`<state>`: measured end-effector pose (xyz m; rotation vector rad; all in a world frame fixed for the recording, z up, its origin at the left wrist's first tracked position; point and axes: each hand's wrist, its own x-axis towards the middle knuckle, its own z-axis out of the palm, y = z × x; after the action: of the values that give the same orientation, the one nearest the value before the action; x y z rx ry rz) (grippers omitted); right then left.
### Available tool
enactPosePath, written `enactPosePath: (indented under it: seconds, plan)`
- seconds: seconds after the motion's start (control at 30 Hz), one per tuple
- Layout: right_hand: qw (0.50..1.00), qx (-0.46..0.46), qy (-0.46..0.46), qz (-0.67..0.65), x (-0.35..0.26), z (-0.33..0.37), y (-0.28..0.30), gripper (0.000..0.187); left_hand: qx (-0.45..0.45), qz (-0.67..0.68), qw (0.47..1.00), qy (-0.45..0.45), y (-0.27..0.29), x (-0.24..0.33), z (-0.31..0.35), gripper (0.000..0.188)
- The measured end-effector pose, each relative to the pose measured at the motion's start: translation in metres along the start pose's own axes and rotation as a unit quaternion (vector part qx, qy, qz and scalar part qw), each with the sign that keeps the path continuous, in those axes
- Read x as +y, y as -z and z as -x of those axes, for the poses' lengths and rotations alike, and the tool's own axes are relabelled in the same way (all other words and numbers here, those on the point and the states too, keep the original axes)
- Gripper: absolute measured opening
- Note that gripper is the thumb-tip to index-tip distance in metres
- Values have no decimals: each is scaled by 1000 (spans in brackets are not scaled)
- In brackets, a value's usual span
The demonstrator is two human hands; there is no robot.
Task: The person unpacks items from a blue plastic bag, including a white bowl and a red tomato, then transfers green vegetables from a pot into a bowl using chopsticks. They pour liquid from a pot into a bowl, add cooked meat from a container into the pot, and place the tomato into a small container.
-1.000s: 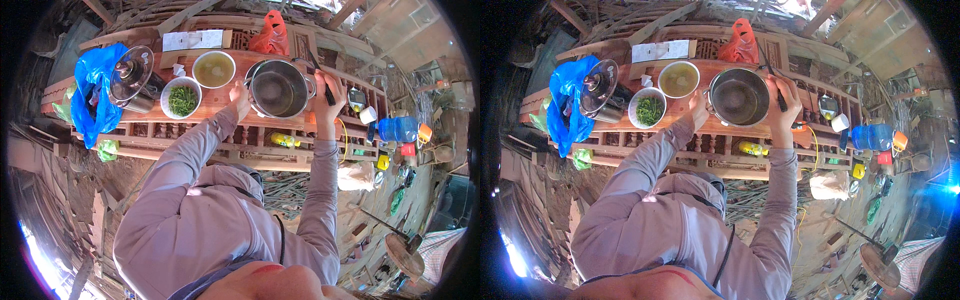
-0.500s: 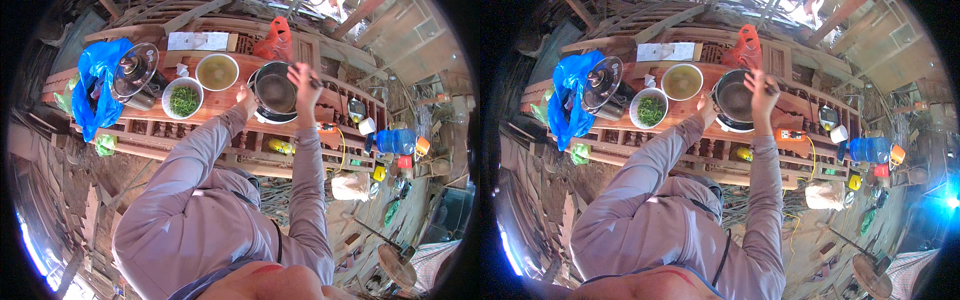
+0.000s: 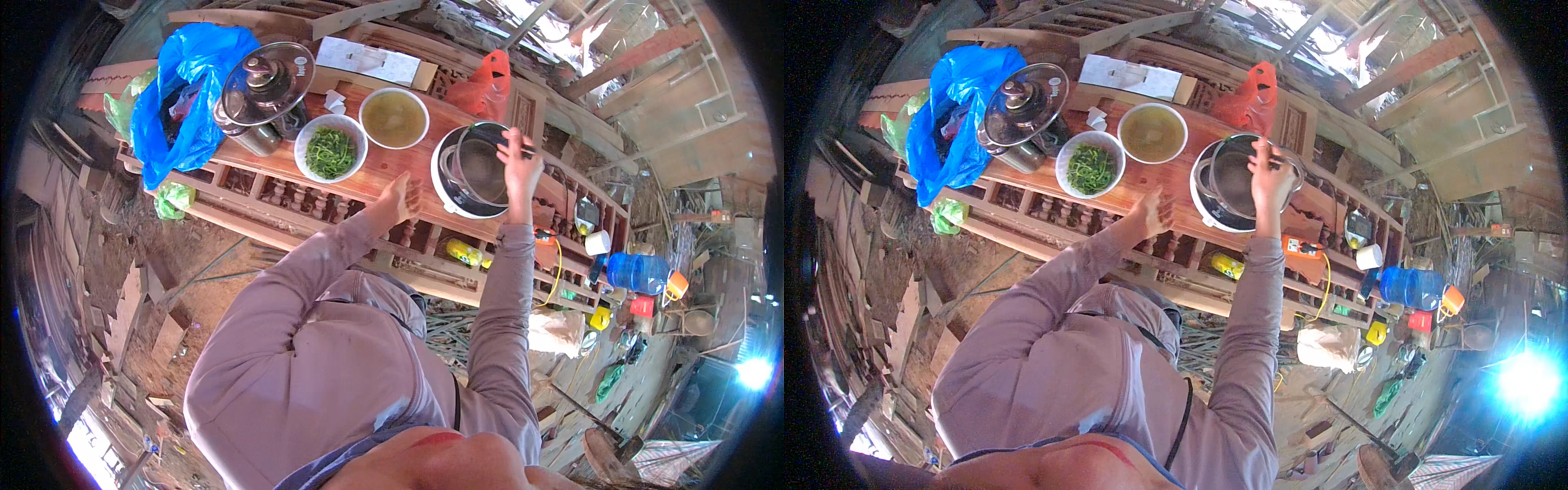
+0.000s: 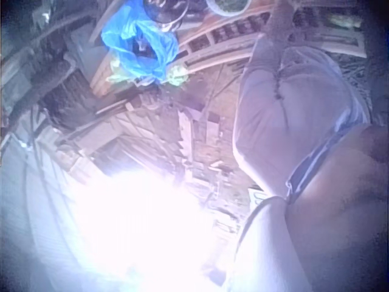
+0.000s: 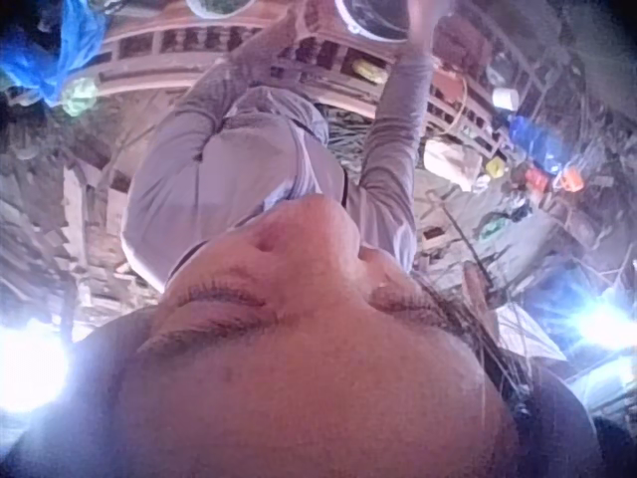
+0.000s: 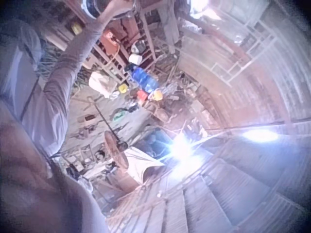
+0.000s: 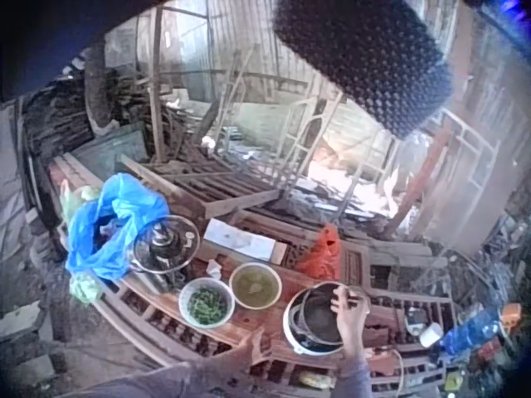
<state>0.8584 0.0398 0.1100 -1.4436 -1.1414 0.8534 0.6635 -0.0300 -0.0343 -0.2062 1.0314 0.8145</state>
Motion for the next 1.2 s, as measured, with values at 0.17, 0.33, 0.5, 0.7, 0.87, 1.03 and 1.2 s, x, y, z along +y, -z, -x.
enactPosePath:
  seconds: [0.17,0.33,0.5,0.7,0.87,1.03,1.2]
  plan:
    - [981,77,75,-164,-50,1,-5,42,-89,24,996,-4,132,23,51,25]
    - [980,78,145,-108,-56,20,-14,40,48,-110,980,-158,240,42,104,34]
    - [921,177,326,122,-94,93,-80,25,250,-419,816,-310,313,74,139,36]
    - [836,-182,439,273,-70,199,-166,10,406,-526,665,-340,340,109,206,35]
    - [886,-267,289,247,-7,204,-221,12,365,-486,715,-347,374,130,215,32]
    - [835,-248,355,340,46,205,-253,13,296,-563,635,-438,405,168,211,46]
    - [848,-222,341,339,30,216,-268,13,324,-543,609,-480,400,229,253,41]
